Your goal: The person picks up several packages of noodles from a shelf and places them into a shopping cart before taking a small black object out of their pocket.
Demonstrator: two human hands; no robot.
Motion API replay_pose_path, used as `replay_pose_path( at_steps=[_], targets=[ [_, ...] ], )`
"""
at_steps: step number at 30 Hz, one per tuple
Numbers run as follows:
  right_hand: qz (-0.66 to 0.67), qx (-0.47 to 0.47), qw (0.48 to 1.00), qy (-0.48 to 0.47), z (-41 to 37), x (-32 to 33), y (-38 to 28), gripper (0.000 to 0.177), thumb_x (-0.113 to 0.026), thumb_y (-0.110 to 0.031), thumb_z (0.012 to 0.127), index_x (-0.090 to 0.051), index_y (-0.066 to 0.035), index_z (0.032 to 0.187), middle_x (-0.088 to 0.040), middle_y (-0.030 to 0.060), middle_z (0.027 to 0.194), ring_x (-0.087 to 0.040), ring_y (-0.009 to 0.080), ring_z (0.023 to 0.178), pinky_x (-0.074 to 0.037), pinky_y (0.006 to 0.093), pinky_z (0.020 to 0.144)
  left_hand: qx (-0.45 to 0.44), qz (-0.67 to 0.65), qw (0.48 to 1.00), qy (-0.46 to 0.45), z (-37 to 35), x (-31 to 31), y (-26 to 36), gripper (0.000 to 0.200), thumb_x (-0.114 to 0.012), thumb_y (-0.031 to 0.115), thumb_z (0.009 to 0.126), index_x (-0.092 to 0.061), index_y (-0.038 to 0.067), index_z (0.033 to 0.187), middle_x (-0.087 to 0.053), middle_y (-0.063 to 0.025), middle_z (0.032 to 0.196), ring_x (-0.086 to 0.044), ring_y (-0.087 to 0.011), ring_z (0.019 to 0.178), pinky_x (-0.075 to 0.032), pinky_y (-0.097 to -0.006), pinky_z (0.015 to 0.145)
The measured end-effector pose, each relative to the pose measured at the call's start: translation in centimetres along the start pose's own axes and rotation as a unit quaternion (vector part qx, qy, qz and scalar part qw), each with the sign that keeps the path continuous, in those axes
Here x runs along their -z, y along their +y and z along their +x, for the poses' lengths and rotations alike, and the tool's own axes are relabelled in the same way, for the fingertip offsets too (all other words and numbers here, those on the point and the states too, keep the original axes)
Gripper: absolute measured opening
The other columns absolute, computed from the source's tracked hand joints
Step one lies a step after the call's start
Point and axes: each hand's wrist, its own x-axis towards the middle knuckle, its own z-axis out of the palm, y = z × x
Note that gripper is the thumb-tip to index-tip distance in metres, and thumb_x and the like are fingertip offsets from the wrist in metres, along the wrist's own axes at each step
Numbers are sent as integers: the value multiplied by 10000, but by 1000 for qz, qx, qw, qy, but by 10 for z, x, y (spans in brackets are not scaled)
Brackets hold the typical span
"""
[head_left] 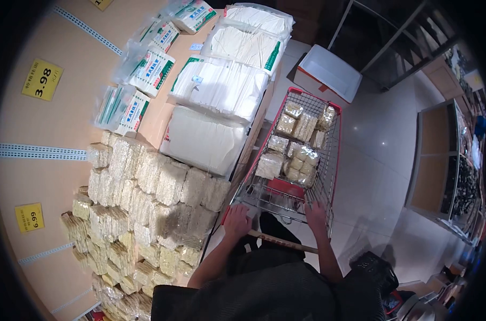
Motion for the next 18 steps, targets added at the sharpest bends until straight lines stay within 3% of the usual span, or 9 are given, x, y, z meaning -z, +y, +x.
replay_pose_path(
  at_steps=[3,5,6,7,8,16,17,18],
  targets=[
    [-46,-32,998,-16,-51,-40,27,365,-589,-343,1013,-665,-30,1185,-695,228,1116,-687,461,998,-548,560,868,97,-3,989,-108,-4,7,10,262,-664,172,819,-656,93,1068,-670,-152,1033,-717,-382,910,-575,-519,838],
    [-2,-16,1000,5,-49,-39,29,363,-549,-337,1015,-674,-35,1175,-707,249,1059,-694,474,960,-549,577,850,27,-59,998,-28,-15,3,4,285,-665,209,853,-642,119,1123,-703,-155,914,-719,-414,760,-576,-567,738],
    [1,-41,999,-3,-45,-41,27,340,-541,-312,1007,-675,-39,1160,-714,260,1029,-698,478,946,-547,585,847,70,-9,993,-92,-15,2,3,367,-676,249,882,-611,131,1223,-741,-161,873,-736,-422,807,-582,-561,776],
    [4,-66,998,-16,-52,-42,26,317,-534,-287,1000,-677,-43,1144,-721,272,998,-703,482,931,-545,594,844,100,25,979,-174,-13,3,3,440,-686,278,901,-569,129,1298,-768,-202,945,-750,-429,861,-586,-559,793],
    [12,-75,997,-18,-56,-41,25,327,-520,-299,1006,-682,-46,1135,-722,271,1016,-697,489,962,-540,588,862,106,33,976,-189,-14,7,5,447,-690,285,903,-568,130,1305,-769,-205,951,-752,-430,873,-587,-559,798],
    [18,-91,996,-17,-91,-56,42,366,-479,-312,1022,-641,-65,1236,-729,275,1124,-685,501,1081,-522,589,930,99,35,969,-223,-62,-1,1,572,-699,321,884,-527,142,1400,-773,-206,994,-755,-423,955,-576,-564,848],
    [19,-97,995,-24,-101,-54,39,364,-477,-311,1023,-638,-68,1241,-730,274,1128,-686,499,1085,-521,590,934,97,41,968,-227,-72,3,6,575,-726,342,886,-538,74,1358,-779,-203,1024,-761,-394,999,-592,-529,871],
    [18,-105,994,-33,-113,-51,37,362,-476,-310,1023,-634,-72,1246,-731,273,1132,-687,497,1088,-520,592,937,97,32,970,-223,-84,9,9,579,-726,342,883,-538,70,1358,-778,-203,1036,-761,-393,1006,-592,-529,874]
  ],
)
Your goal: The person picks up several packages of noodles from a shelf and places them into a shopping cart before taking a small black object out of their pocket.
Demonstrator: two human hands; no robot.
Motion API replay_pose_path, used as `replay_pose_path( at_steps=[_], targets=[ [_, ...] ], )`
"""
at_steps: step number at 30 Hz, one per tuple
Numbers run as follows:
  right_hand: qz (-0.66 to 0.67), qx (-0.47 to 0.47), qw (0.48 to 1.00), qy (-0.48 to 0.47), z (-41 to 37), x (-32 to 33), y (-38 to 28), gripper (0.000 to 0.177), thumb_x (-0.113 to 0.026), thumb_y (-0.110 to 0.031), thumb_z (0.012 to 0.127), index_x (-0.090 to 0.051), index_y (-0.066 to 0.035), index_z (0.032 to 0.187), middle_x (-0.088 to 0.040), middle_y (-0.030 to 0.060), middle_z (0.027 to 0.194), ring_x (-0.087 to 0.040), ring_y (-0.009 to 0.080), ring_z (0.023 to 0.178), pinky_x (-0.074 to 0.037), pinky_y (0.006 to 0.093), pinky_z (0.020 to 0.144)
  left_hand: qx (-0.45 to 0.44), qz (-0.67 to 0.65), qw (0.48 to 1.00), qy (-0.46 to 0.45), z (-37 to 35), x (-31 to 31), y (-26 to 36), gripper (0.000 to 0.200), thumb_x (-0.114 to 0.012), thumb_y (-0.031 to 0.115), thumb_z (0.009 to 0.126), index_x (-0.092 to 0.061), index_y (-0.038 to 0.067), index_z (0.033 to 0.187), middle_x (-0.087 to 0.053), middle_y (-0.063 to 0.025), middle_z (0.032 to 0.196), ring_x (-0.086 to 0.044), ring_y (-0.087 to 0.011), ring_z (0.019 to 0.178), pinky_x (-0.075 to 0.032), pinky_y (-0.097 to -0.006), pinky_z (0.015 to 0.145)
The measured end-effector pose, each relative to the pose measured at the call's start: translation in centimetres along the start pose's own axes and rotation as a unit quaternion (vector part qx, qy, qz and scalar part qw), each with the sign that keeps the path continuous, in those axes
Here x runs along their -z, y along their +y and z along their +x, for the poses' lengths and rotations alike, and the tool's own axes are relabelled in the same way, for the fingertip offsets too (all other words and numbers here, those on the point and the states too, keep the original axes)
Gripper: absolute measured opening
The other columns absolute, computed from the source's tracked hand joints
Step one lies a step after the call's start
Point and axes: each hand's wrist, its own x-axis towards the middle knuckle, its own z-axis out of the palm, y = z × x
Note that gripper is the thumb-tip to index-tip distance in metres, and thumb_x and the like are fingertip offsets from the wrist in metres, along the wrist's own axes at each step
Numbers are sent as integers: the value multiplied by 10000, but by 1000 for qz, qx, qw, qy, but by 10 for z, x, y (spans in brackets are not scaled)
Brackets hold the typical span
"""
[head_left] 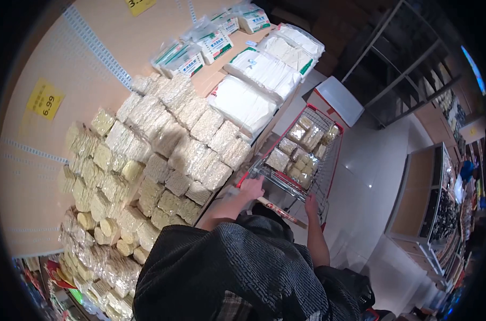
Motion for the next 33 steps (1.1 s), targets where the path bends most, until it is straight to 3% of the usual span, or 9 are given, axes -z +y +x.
replay_pose_path(
  at_steps=[2,7,10,11,17,25,33],
  targets=[
    [-10,17,1000,14,-22,0,3,339,-485,-311,1024,-639,-85,1224,-734,270,1122,-690,493,1082,-525,584,923,-9,-20,1000,3,-25,-6,-1,588,-726,343,876,-536,62,1357,-778,-201,1059,-761,-389,1018,-594,-528,879],
    [-68,9,996,52,-68,-29,37,310,-526,-311,1006,-640,-105,1207,-748,243,1082,-708,468,1026,-518,594,883,-3,-20,1000,-9,-78,-31,-5,738,-702,294,852,-486,79,1525,-777,-197,1080,-755,-385,1037,-599,-510,886],
    [-36,19,994,101,-95,-52,59,278,-548,-293,982,-660,-103,1151,-751,226,1051,-711,459,992,-506,605,860,-2,-46,999,7,-109,-49,-14,732,-704,282,839,-499,73,1511,-778,-195,1083,-756,-384,1028,-603,-502,878],
    [-42,16,994,97,-99,-57,64,272,-553,-290,976,-661,-104,1142,-752,220,1047,-712,457,987,-506,604,852,-9,-38,999,30,-113,-66,-19,702,-727,278,838,-512,75,1475,-773,-199,1026,-758,-393,974,-601,-521,816],
    [-50,11,996,74,-154,-72,69,283,-563,-311,957,-665,-116,1136,-759,183,1075,-709,444,1010,-494,602,852,10,-26,999,27,-173,-69,-31,726,-705,253,801,-518,82,1481,-782,-190,1059,-762,-377,1005,-604,-506,845],
    [8,4,999,31,-223,-96,61,335,-559,-374,950,-647,-122,1152,-747,178,1101,-697,440,1058,-466,573,946,25,27,997,64,-223,-104,-69,727,-720,290,773,-528,117,1453,-790,-158,1014,-776,-359,927,-602,-505,774],
    [18,-9,999,-24,-313,-109,92,290,-547,-309,927,-583,-164,1177,-736,161,1117,-689,421,1116,-415,638,984,48,8,998,47,-316,-170,-83,741,-731,302,776,-517,112,1459,-765,-162,1055,-760,-380,939,-603,-508,790]
  ],
)
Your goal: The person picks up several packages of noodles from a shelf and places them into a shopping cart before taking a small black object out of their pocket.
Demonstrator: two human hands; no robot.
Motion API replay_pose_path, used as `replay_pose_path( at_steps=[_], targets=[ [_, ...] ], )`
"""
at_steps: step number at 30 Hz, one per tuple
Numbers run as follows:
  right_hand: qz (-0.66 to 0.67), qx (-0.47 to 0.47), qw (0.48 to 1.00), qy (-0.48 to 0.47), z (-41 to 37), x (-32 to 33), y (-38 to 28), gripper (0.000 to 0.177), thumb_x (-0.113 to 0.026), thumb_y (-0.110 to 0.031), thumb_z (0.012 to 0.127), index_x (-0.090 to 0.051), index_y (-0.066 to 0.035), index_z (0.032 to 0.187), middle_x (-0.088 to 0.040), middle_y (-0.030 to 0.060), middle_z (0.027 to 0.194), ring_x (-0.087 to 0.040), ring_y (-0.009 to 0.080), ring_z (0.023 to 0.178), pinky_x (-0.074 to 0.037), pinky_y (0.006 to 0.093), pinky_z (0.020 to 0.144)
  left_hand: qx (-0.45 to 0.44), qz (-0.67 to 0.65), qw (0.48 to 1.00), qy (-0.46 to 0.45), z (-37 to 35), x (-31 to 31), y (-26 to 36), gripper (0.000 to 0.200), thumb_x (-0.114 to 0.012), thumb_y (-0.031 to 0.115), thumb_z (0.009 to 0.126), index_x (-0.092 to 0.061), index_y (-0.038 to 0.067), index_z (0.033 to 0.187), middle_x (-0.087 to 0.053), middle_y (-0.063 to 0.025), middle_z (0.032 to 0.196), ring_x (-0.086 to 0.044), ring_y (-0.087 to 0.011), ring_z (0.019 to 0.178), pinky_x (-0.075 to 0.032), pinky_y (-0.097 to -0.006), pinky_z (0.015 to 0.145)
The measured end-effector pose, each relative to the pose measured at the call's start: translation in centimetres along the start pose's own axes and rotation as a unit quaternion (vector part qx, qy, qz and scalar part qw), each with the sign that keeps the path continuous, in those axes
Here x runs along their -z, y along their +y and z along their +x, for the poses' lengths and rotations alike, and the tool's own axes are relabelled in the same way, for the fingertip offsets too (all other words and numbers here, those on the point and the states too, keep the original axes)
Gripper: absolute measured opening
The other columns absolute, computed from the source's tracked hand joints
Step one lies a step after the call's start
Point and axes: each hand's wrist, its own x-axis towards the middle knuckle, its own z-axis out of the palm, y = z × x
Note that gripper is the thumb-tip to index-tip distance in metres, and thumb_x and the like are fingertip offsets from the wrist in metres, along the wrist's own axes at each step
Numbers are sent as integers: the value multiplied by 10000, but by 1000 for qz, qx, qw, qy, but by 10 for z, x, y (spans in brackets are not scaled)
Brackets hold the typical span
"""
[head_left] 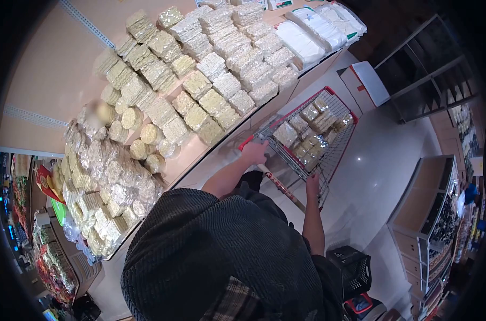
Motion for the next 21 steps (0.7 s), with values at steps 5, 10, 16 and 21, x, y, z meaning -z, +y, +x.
replay_pose_path(
  at_steps=[5,10,16,21],
  targets=[
    [-41,-15,999,10,-60,-14,25,261,-566,-286,912,-578,-173,1147,-741,139,1097,-703,410,1077,-421,656,927,1,-28,999,34,-83,-31,-4,703,-722,308,793,-529,99,1435,-762,-167,1072,-755,-392,942,-596,-524,791],
    [-24,23,998,53,-120,-28,40,207,-565,-241,925,-578,-154,1113,-738,130,1041,-708,409,1033,-437,631,852,23,-50,998,30,-146,-56,-10,679,-716,312,805,-536,97,1424,-760,-181,1077,-751,-394,968,-593,-529,794],
    [-25,33,995,87,-176,-42,72,159,-555,-197,941,-587,-131,1082,-718,148,1027,-687,425,1007,-444,594,855,-1,-67,997,43,-205,-88,-18,737,-712,292,815,-498,104,1495,-762,-185,1085,-749,-399,987,-586,-520,836],
    [-31,59,991,119,-218,-52,84,150,-541,-198,984,-608,-94,1068,-729,190,1029,-695,449,1011,-465,609,832,6,-59,997,48,-243,-108,-25,651,-710,269,810,-501,115,1407,-766,-177,1094,-747,-394,961,-567,-541,820]
  ],
)
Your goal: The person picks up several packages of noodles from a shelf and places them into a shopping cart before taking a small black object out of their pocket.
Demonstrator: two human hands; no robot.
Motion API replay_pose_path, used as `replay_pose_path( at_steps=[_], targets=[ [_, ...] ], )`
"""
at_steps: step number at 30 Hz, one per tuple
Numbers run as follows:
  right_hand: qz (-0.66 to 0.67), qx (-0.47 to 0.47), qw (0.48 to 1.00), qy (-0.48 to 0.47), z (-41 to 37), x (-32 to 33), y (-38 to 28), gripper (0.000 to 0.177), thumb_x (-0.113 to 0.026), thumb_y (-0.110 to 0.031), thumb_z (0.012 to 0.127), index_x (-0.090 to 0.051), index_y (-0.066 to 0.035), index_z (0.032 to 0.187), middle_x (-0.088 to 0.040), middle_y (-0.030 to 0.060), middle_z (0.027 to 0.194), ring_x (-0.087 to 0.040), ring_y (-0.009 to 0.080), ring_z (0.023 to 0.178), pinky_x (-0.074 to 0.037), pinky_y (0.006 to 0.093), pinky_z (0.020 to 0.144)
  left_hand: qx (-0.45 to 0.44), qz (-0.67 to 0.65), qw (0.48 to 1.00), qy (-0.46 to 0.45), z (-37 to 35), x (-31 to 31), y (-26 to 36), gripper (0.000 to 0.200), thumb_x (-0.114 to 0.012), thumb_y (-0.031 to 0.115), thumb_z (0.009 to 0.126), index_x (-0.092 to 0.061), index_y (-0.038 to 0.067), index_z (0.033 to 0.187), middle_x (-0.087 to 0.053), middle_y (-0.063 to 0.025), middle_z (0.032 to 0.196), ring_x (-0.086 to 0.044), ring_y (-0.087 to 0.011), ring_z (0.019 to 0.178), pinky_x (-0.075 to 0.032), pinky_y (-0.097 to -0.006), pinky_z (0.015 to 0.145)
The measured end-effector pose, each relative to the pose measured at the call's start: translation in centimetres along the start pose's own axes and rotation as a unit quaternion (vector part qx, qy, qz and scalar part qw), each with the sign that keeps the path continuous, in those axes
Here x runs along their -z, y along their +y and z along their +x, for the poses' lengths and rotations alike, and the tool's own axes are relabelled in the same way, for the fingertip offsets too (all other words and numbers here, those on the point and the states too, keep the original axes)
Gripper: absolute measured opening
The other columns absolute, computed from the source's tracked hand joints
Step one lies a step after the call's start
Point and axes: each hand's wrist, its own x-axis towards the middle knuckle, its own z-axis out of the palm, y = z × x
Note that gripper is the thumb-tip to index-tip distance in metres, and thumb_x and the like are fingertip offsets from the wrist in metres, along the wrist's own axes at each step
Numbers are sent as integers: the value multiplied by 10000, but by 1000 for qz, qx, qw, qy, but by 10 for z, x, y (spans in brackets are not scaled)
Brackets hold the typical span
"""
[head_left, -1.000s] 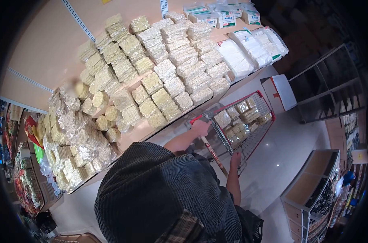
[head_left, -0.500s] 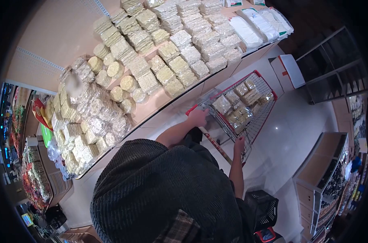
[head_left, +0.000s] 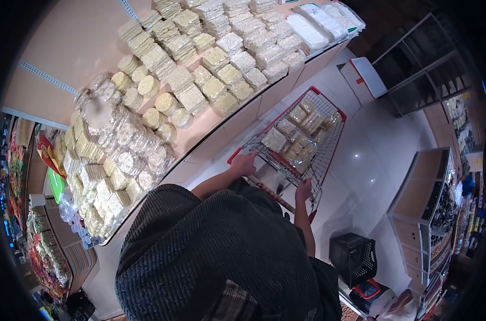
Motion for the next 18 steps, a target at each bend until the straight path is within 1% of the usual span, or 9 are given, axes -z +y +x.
replay_pose_path(
  at_steps=[4,5,6,8,10,13,14,16,18],
  targets=[
    [-10,16,999,37,-43,1,8,154,-542,-204,1004,-608,-65,1019,-715,216,990,-689,463,976,-487,596,807,-6,-25,1000,-10,-32,-15,-17,622,-702,270,809,-502,93,1370,-763,-181,1070,-743,-411,956,-564,-553,812],
    [-6,23,999,44,-52,-2,3,159,-543,-205,1007,-607,-60,1008,-712,222,983,-688,466,972,-491,595,803,-11,-19,1000,-8,-39,-17,-20,698,-714,296,809,-493,75,1432,-761,-198,1056,-746,-408,961,-569,-540,825],
    [-14,58,995,85,-61,-7,6,68,-578,-90,950,-608,-42,988,-701,200,900,-700,445,866,-491,570,744,-9,-13,1000,0,-47,-23,-24,774,-726,323,808,-483,58,1494,-760,-215,1042,-749,-405,966,-573,-527,838],
    [-13,35,997,61,-82,-4,1,129,-533,-146,1011,-575,-26,993,-692,226,915,-688,468,913,-488,596,777,-15,-8,1000,4,-65,-29,-34,770,-710,326,812,-485,55,1496,-760,-201,984,-750,-402,946,-568,-536,817],
    [-17,46,998,50,-105,-2,1,188,-515,-179,1031,-552,1,989,-685,255,966,-668,500,957,-484,622,799,2,-19,999,-25,-85,-27,-40,765,-695,334,811,-506,50,1496,-758,-183,995,-745,-384,969,-561,-519,841],
    [-23,38,999,25,-138,-4,-3,183,-478,-138,1029,-553,24,988,-686,276,995,-666,512,978,-488,631,836,-28,-48,996,66,-115,-45,-62,673,-737,321,762,-536,65,1351,-755,-178,971,-748,-388,904,-550,-537,761],
    [-26,34,999,15,-151,1,-9,185,-471,-129,1028,-556,31,987,-686,283,1001,-666,514,983,-488,636,844,-27,-46,996,74,-123,-52,-68,707,-747,326,752,-536,62,1373,-752,-175,961,-746,-385,895,-546,-531,754],
    [-20,56,997,50,-170,-18,6,191,-467,-114,1023,-564,45,982,-684,296,998,-663,520,985,-487,640,842,-26,-39,995,89,-141,-59,-81,774,-766,335,733,-536,56,1417,-748,-169,941,-741,-379,876,-538,-520,741],
    [-24,71,994,77,-187,-36,16,200,-465,-103,1021,-572,59,975,-682,308,990,-661,527,981,-487,639,838,-18,-35,994,101,-165,-65,-89,727,-712,333,791,-562,67,1451,-743,-143,979,-718,-351,967,-514,-500,856]
  ],
)
